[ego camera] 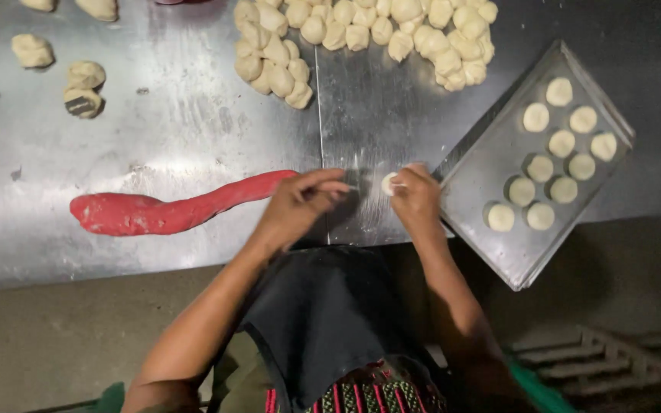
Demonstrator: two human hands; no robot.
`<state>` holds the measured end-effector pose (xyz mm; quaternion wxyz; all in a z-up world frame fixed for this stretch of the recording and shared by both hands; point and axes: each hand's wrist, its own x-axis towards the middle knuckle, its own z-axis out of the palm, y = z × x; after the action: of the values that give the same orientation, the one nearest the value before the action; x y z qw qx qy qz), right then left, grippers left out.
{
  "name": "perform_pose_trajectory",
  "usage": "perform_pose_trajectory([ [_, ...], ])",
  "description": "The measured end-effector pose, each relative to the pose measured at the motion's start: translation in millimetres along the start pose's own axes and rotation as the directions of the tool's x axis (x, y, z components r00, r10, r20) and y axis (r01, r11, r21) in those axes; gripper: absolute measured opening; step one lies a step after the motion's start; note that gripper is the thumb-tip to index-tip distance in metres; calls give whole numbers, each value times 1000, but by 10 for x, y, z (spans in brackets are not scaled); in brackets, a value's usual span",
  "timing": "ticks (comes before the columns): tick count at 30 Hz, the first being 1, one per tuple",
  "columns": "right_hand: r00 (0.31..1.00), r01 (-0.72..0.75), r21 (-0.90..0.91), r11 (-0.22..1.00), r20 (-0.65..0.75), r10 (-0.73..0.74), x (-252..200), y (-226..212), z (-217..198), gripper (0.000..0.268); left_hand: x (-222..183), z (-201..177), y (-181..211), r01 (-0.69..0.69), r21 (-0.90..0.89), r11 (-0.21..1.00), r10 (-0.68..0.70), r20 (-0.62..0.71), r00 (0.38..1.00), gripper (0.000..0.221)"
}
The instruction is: Shaping, filling, and scoring dough portions to prepare buns on a baking tray.
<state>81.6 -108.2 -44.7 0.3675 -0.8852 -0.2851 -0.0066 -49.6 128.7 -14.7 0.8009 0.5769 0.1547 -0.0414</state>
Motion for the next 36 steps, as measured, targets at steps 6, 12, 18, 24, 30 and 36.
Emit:
perform_pose_trajectory([
  [6,549,-813,35,582,380,744,185,3,-10,26,-144,-683,148,76,-153,985,-98,-137,986,31],
  [12,974,-220,-709,670,-117,196,379,447,676,68,-170,-828,80,70,-315,946,-129,-170,977,27],
  [18,958,-214,-617,757,18,285,316,475,744,85,-66,-1056,-250,105,-349,931,-209,-276,938,24],
  [24,962,-246,-560,791,-43,269,354,427,724,80,497,-1062,-35,95,150,984,-25,-413,910,22],
  [30,959,-278,-264,924,-12,285,-236,601,540,41,1275,-1215,42,-110,740,664,580,-417,700,19],
  [36,921,-270,591,760,-72,384,-954,449,253,30,1969,-918,364,-184,936,299,701,-85,708,36],
])
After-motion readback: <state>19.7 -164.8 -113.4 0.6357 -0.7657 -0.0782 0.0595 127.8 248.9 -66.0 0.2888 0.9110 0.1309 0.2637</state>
